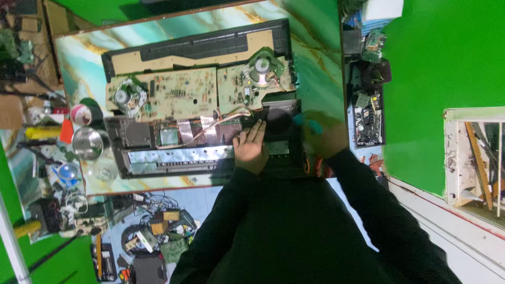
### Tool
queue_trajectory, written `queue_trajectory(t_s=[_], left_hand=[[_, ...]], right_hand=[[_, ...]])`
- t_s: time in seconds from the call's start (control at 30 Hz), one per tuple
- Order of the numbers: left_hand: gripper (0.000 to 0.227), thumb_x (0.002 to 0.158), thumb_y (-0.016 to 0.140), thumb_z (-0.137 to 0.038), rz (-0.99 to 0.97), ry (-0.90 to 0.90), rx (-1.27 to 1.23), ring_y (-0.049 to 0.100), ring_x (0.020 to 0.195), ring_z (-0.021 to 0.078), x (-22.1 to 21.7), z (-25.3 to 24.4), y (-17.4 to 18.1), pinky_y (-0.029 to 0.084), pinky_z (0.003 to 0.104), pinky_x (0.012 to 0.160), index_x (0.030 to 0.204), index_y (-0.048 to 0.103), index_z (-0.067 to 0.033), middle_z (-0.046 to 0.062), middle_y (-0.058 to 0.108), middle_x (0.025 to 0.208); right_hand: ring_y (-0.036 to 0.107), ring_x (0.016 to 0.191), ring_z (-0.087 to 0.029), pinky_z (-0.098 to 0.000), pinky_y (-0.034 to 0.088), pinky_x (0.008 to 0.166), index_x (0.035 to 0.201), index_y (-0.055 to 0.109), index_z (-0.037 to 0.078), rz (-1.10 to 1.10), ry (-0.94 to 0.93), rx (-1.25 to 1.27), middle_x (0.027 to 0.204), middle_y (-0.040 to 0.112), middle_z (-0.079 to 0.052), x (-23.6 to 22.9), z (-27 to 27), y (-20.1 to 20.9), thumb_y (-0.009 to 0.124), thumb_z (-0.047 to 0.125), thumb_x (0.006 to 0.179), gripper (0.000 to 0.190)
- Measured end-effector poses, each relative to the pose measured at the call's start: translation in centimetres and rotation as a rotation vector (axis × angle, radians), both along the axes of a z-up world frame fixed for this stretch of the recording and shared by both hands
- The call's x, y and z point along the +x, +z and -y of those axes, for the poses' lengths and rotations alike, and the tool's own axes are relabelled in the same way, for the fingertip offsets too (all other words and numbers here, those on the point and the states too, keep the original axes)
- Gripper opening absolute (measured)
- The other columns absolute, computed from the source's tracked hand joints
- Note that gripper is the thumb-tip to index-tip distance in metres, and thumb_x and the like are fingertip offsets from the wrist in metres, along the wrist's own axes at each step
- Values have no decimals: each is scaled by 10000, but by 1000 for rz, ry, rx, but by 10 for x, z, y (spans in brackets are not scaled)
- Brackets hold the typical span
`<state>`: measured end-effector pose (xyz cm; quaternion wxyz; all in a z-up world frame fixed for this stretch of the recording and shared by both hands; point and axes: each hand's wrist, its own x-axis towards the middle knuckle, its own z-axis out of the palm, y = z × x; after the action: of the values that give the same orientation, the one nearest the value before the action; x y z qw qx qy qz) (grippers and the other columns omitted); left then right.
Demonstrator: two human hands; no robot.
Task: The person cleans the internal components of a disassembled electronic device, likely a VCR, using a blue brush to sweep dust from the circuit boards and metal chassis. They also use a screwdriver to manipulate small parts within the device.
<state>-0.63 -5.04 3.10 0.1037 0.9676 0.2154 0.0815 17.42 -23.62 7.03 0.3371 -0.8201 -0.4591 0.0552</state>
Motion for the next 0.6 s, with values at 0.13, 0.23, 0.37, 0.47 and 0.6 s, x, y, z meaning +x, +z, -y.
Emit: queue_trajectory(t_s=[0.13, 0.23, 0.37, 0.47, 0.6], left_hand=[[408, 936, 619, -163, 208, 108, -361, 654, 1101, 297, -26, 24, 29, 499, 449, 951, 1340, 670, -137, 82, 699, 1250], [182, 988, 688, -203, 256, 218, -586, 684, 862, 357, -30, 35, 36, 532, 431, 777, 1133, 721, -98, 163, 710, 951], [232, 1013, 715, -224, 321, 209, -580, 673, 694, 371, -36, 44, 38, 503, 424, 633, 878, 685, -37, 174, 670, 744], [231, 1005, 673, -214, 410, 187, -675, 694, 687, 339, -45, 54, 47, 512, 407, 611, 874, 651, -25, 152, 684, 739], [311, 1000, 733, -210, 273, 339, -659, 643, 594, 351, -63, 60, 55, 483, 401, 577, 784, 645, -4, 189, 642, 670]], right_hand=[[693, 680, -240, -368, 551, 595, 1063, 712, 15, -237, -224, -9, 885, 708, -162, 8, 14, 20, 789, 193, 896, 256], [714, 659, -207, -335, 561, 578, 1024, 681, -1, -589, -311, 67, 806, 719, -186, -6, 14, 16, 760, 165, 995, 186], [769, 817, -178, -303, 654, 636, 1082, 632, -5, -926, -191, 406, 979, 734, -129, -27, 18, -11, 700, 123, 993, 170], [779, 839, -219, -308, 653, 738, 1129, 578, -33, -886, -131, 400, 931, 743, -172, -39, 27, -31, 692, 148, 1015, 243], [770, 843, -215, -325, 628, 747, 1183, 588, -46, -984, -138, 253, 967, 749, -198, -47, 24, -51, 594, 221, 1054, 296]])
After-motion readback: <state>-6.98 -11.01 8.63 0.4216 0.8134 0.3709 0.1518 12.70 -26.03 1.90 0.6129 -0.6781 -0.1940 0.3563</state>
